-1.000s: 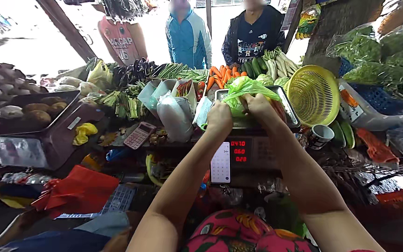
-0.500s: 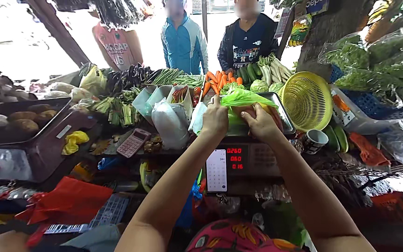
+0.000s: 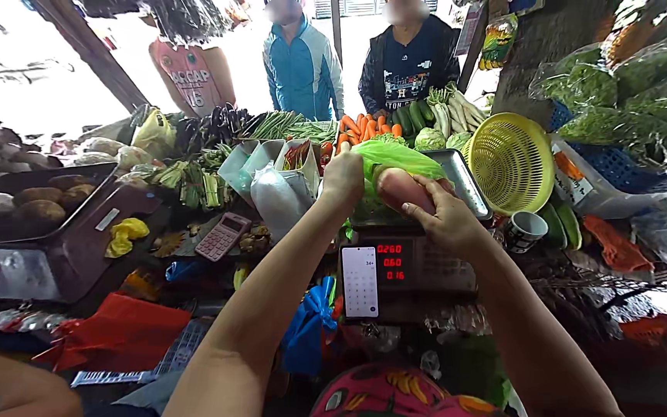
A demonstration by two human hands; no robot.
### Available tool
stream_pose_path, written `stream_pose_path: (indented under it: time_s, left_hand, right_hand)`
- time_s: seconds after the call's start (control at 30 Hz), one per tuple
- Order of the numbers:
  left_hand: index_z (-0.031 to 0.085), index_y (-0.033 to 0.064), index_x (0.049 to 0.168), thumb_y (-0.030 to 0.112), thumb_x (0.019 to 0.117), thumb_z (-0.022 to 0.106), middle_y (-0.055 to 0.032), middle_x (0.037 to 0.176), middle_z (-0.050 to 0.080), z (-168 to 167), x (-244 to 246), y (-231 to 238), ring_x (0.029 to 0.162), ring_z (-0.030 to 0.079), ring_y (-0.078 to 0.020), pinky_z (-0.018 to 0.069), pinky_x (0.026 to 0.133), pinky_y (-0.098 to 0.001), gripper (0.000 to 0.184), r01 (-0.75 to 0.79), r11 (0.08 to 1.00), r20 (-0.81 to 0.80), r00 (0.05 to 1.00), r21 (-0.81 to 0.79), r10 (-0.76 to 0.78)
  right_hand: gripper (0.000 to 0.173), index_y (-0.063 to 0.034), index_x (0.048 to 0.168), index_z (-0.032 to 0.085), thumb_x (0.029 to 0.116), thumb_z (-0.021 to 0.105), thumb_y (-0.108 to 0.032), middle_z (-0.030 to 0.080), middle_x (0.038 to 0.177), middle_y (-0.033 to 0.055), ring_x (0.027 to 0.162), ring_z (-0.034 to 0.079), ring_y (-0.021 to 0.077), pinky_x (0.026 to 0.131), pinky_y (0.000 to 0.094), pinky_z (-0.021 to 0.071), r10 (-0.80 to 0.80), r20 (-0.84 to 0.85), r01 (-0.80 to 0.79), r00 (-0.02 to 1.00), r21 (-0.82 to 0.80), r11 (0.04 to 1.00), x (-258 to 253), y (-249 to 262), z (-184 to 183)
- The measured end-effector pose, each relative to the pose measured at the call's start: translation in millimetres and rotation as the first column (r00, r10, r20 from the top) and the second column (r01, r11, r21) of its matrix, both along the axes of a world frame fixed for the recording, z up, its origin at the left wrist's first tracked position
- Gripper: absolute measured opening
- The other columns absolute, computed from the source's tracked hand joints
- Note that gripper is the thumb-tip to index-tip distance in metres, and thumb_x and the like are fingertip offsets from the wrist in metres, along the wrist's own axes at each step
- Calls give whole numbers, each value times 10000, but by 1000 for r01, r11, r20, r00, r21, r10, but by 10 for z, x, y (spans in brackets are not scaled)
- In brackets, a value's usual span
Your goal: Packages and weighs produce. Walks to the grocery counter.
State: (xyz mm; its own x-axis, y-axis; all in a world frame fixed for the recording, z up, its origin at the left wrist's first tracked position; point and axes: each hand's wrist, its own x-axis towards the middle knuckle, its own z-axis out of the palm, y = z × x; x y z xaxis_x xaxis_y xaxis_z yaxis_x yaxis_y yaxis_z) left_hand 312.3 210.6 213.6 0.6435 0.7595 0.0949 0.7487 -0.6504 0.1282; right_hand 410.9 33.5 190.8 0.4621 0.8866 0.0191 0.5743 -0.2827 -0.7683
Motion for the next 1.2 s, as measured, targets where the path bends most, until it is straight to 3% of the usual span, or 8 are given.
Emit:
stream_pose_path:
  time_s: [0.1,0.2,0.33,0.4,0.63,0.93,1.03,1.2]
  left_hand:
    - [686,-23,1156,-95,764,743,-139,1612,359,-111,-40,3,1084,673,-402,591,817,-584,403,97,995,15,995,13,-97]
    - [686,-32,1155,-73,733,786,-81,1686,242,-112,-80,-10,1187,636,-377,580,855,-585,435,187,982,0,982,-8,-187]
    - [642,-45,1267,2,752,812,-146,1664,266,-32,-145,-50,1304,561,-374,562,944,-553,544,138,988,-23,990,-66,-140]
    - [639,-61,1231,36,774,811,-207,1647,245,24,-142,-67,1215,614,-399,584,890,-555,498,45,995,-57,997,-93,-50]
    - [596,-116,1242,-48,734,800,-275,1637,166,82,9,8,1141,630,-439,584,877,-548,551,-15,988,-94,996,-153,0]
    - [553,-120,1301,-39,713,829,-301,1597,226,126,-12,22,1163,616,-447,566,910,-554,655,-28,984,-146,989,-176,2]
    - [542,-41,1392,-4,705,837,-296,1603,241,153,-54,-20,1191,597,-461,557,921,-576,748,33,983,-84,995,-181,-49]
    - [595,-3,1349,-58,814,731,-162,1605,374,135,-172,-472,1234,601,-397,554,934,-563,554,245,970,93,966,-11,-243]
  right_hand:
    - [614,-122,1573,372,1042,606,-321,688,1102,213,852,694,316,791,524,567,41,65,-43,997,33,999,-16,229,-12]
    - [556,-67,1501,439,1026,608,-302,699,1041,230,930,701,391,801,595,555,4,183,-6,983,10,1000,-101,486,-71]
    - [526,-9,1459,440,1053,556,-321,658,1108,258,988,689,434,798,601,560,-110,314,136,943,-64,989,-250,607,-113]
    - [553,-30,1518,395,1063,526,-316,646,1157,258,1006,683,429,824,598,556,-116,309,148,944,-80,986,-285,506,-52]
    - [565,-167,1579,392,1062,548,-335,698,957,159,857,695,325,750,533,564,-72,340,79,938,-6,997,-432,-188,169]
    - [576,-189,1544,481,1038,455,-464,727,1026,76,816,691,179,691,390,571,-171,498,59,851,231,971,-488,-774,188]
    - [549,-120,1540,464,1044,523,-348,721,1090,138,878,710,264,749,491,585,-76,421,4,904,169,986,-453,-529,202]
    - [499,-81,1490,448,1070,529,-337,707,967,195,907,709,383,776,603,560,-17,257,17,966,2,1000,-365,300,11]
